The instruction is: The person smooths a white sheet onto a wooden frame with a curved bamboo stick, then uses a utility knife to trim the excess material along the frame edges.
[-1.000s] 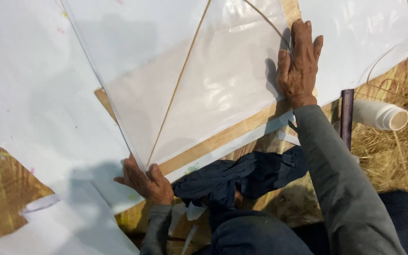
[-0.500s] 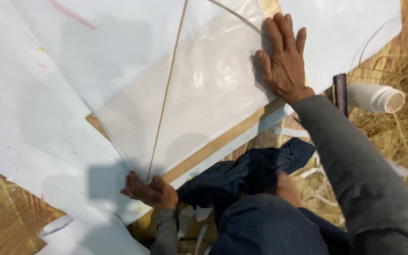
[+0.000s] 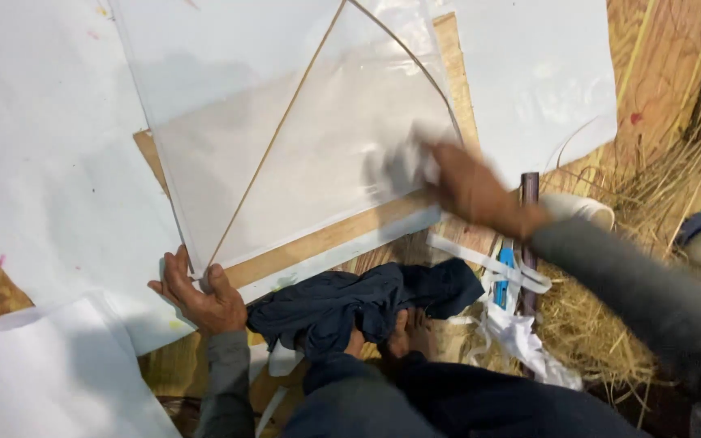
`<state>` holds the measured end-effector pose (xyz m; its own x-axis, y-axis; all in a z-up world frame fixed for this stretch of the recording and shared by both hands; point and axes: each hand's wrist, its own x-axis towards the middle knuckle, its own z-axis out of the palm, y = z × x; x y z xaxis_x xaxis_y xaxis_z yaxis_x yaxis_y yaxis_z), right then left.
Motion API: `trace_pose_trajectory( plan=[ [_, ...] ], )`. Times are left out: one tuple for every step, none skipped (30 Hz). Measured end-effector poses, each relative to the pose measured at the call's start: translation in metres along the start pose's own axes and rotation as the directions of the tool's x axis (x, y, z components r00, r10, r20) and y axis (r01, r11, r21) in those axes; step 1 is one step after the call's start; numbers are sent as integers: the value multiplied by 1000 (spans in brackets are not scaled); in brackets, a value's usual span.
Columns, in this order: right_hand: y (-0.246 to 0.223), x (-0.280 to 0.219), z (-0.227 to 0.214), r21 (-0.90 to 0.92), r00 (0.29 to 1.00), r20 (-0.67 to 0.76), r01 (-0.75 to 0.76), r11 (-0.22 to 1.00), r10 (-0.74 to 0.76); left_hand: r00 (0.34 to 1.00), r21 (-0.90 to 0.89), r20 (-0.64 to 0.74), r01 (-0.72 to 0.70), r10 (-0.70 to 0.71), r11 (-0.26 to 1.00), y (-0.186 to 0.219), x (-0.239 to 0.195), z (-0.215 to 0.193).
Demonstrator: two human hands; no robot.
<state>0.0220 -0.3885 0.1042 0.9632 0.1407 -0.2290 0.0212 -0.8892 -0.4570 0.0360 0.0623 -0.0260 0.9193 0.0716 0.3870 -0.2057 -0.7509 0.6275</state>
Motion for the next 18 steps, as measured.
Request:
trace_pose_trajectory(
  plan=[
    [-11,-23,20,-6,1000,-7,17,1000,-17,1000,3,-19,0,0,1000,-2,0,2],
    [-20,-47,40,105,972,-50,233,967,-229,999,5,-32,-12,12,1000,-5,-1,4],
    [-30,-74,62,210,901,-112,433,877,-418,999,11,-36,-23,23,1000,-7,-3,3],
    [-43,-88,65,210,896,-114,443,871,-428,999,18,-46,-22,23,1000,-3,-5,4],
    [-58,-103,71,157,910,-46,414,897,-412,998,10,-51,-29,30,1000,-2,-4,4],
    [-73,-118,77,100,921,20,386,917,-390,998,2,-55,-37,37,999,0,-3,4],
    [-85,-121,76,105,921,8,386,917,-389,997,6,-53,-48,48,999,4,-1,-1],
    [-96,-125,74,151,959,-48,285,947,-281,994,29,-70,-87,89,996,9,1,-4],
    [-105,-126,70,195,981,-105,179,964,-161,987,42,-88,-130,134,991,15,7,-2],
    [-97,-137,89,195,981,-121,176,965,-154,985,36,-89,-147,149,989,26,1,-9],
    [-89,-143,108,240,983,-147,140,961,-106,982,69,-66,-174,178,982,35,-2,-14],
    [-82,-147,129,287,983,-172,106,952,-57,977,102,-43,-201,207,974,42,-5,-19],
    [-83,-154,128,291,981,-185,104,951,-51,974,100,-41,-216,221,971,48,-24,-23],
    [-85,-159,129,323,991,-127,74,944,-34,955,105,113,-285,273,953,51,-43,-27],
    [-84,-165,128,348,998,-62,43,936,-23,914,100,261,-345,310,933,56,-64,-29],
    [-92,-173,113,349,997,-69,43,936,-20,912,98,260,-352,317,931,71,-63,-31],
    [-99,-181,97,354,997,-68,66,933,-45,799,-113,452,-389,396,914,87,-63,-34],
    [-107,-189,81,359,995,-68,90,929,-70,637,-321,597,-368,488,873,101,-62,-38]
  ],
)
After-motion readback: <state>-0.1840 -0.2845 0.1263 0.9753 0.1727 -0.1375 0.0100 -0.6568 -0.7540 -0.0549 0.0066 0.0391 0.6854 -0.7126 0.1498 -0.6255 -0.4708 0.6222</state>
